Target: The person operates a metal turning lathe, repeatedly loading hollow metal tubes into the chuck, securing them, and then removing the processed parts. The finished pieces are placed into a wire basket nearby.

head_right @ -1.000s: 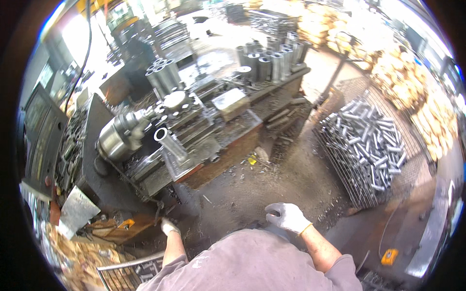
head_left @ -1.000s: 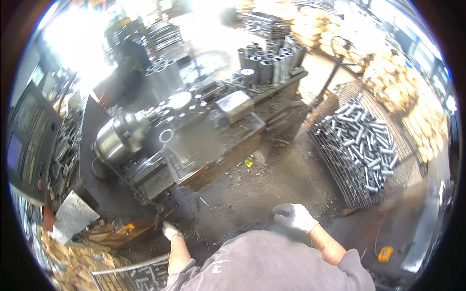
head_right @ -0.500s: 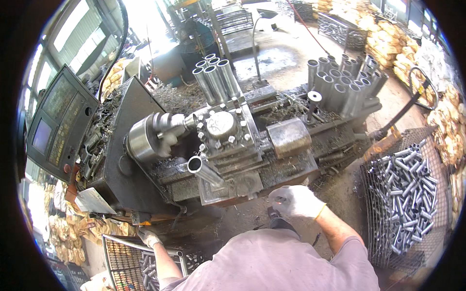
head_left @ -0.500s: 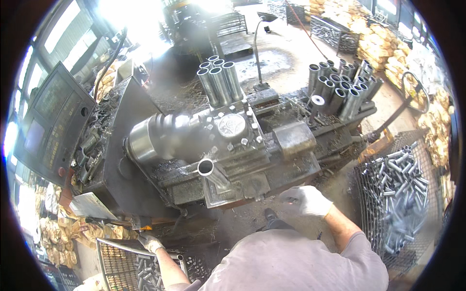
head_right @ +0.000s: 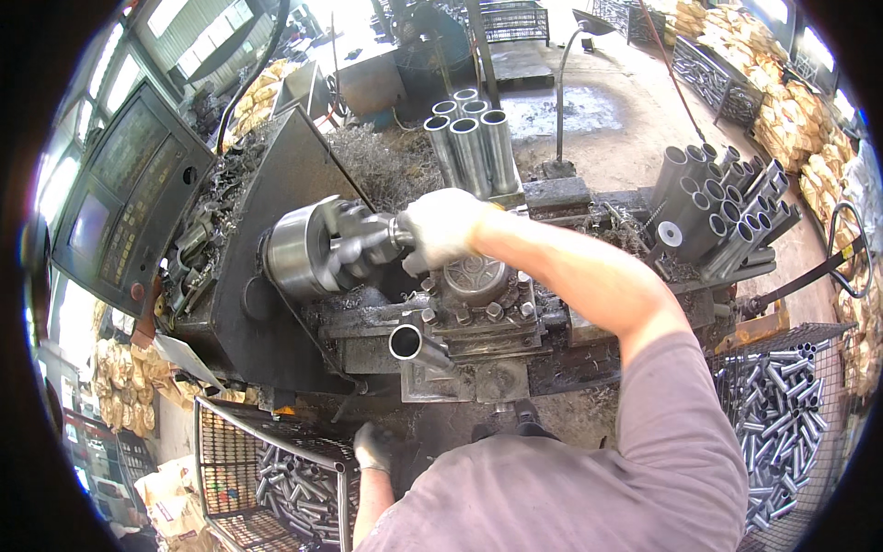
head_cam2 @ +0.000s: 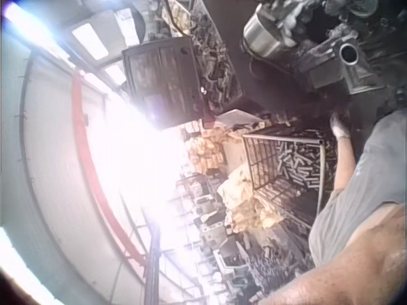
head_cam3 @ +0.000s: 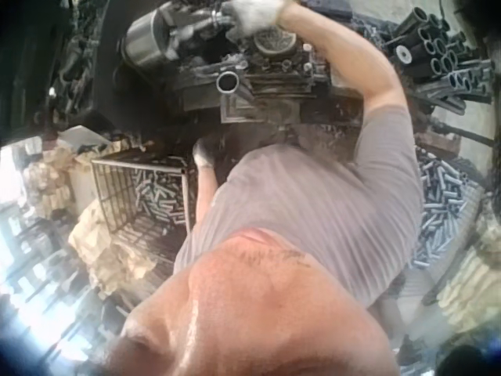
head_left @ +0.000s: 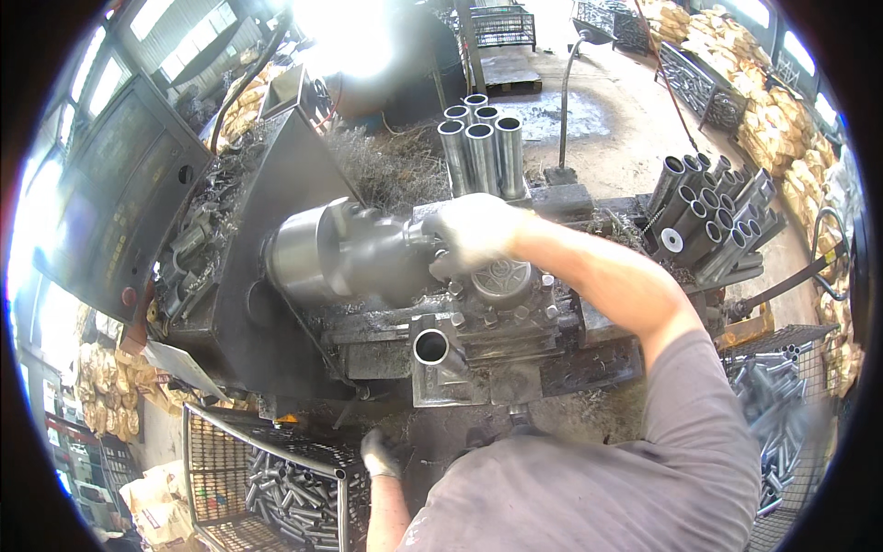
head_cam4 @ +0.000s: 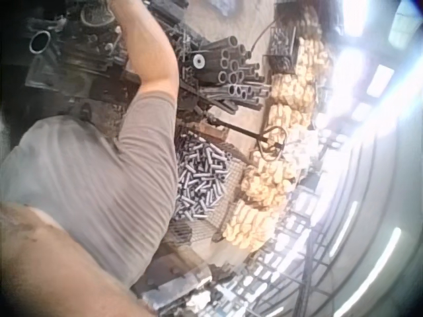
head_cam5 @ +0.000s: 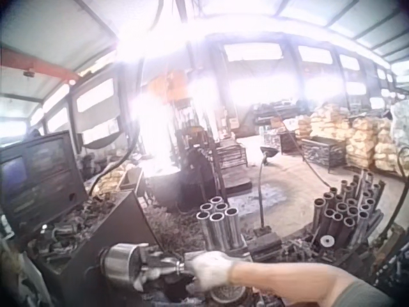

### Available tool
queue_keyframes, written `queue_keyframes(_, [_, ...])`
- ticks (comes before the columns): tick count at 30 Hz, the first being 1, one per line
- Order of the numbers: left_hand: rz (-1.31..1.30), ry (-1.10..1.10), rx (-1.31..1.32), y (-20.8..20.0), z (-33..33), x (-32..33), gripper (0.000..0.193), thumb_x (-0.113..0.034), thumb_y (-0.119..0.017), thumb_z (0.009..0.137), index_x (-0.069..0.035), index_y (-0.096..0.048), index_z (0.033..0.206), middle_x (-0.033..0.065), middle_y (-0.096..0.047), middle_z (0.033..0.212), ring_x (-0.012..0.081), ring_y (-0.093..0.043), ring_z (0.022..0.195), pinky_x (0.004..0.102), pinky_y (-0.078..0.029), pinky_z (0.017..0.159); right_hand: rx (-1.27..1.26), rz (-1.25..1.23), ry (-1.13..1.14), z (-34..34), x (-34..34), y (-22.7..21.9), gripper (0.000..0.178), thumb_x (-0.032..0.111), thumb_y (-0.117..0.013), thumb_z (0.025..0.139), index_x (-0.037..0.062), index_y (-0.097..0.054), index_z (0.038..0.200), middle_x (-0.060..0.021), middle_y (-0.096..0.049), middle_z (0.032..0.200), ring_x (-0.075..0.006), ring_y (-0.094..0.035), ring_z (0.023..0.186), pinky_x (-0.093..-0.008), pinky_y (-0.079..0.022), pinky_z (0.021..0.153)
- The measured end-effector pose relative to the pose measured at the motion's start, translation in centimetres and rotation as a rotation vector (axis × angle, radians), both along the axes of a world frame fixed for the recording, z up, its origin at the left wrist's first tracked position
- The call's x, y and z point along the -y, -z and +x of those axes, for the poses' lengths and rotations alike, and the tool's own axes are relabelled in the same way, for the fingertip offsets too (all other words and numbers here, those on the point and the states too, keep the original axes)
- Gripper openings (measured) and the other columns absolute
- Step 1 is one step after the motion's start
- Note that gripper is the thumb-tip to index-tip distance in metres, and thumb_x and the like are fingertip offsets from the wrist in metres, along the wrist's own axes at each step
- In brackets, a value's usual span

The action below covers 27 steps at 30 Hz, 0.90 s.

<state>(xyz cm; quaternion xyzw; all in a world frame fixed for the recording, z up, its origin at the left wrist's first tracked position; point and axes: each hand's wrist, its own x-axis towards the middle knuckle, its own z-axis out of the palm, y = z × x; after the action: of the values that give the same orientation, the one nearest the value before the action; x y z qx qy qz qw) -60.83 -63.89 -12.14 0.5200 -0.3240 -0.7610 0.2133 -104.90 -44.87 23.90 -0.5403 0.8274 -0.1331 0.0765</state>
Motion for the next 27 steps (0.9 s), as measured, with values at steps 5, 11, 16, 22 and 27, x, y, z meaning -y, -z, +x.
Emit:
queue_keyframes(5, [-0.119, 0.117, 0.082, 5.9, 0.2, -1.1, 0.022, -0.019, -0.067, 0.097, -0.004, -0.072, 0.113, 0.0085, -0.072, 0.095, 0.0227, -0.068, 0.077, 0.0356, -0.056, 0.067, -0.202, 0.72, -0.495, -5.7, 10.0, 7.7, 0.038, 0.031, -0.085, 0.077, 0.0058, -0.082, 0.105, -0.0112, -0.082, 0.101, -0.0263, -0.076, 0.089, -0.0425, -0.06, 0.082])
queue_keyframes(11, [-0.389, 0.224, 0.161, 5.5, 5.5, -1.7, 0.025, -0.018, -0.065, 0.099, -0.001, -0.071, 0.116, 0.014, -0.077, 0.104, 0.0261, -0.075, 0.083, 0.0397, -0.062, 0.074, 0.612, -0.084, -0.15, -3.0, 7.2, 2.5, 0.019, 0.013, -0.079, 0.082, 0.0047, -0.084, 0.099, -0.0107, -0.081, 0.094, -0.0178, -0.075, 0.077, -0.0325, -0.061, 0.07])
queue_keyframes(16, [-0.209, 0.047, 0.2, 3.1, 3.5, 0.2, 0.022, -0.017, -0.065, 0.098, -0.002, -0.068, 0.113, 0.0113, -0.075, 0.099, 0.0221, -0.072, 0.077, 0.0374, -0.06, 0.07, -0.412, -1.094, 0.07, -1.1, 9.6, -2.8, 0.014, 0.011, -0.069, 0.09, 0.0084, -0.082, 0.096, -0.0156, -0.08, 0.096, -0.0286, -0.079, 0.088, -0.0406, -0.063, 0.078])
queue_keyframes(22, [-1.016, 0.286, 0.386, -4.7, -3.6, 2.5, 0.027, -0.019, -0.067, 0.097, -0.001, -0.071, 0.117, 0.011, -0.074, 0.097, 0.0261, -0.074, 0.086, 0.0397, -0.059, 0.081, -0.394, -0.175, 0.336, -8.2, 9.6, 0.6, 0.022, 0.016, -0.063, 0.092, 0.0018, -0.079, 0.097, -0.0268, -0.077, 0.098, -0.0422, -0.078, 0.094, -0.0502, -0.062, 0.082])
queue_keyframes(27, [-1.777, 0.359, 0.398, -18.5, -15.7, 6.8, 0.064, -0.016, -0.078, 0.091, 0.002, -0.053, 0.147, 0.0236, -0.063, 0.141, 0.047, -0.059, 0.128, 0.055, -0.045, 0.113, 0.053, 0.37, 0.053, -9.9, 9.2, 3.1, 0.042, 0.038, -0.08, 0.082, 0.0032, -0.08, 0.105, -0.0174, -0.08, 0.093, -0.0313, -0.078, 0.083, -0.0454, -0.063, 0.08])
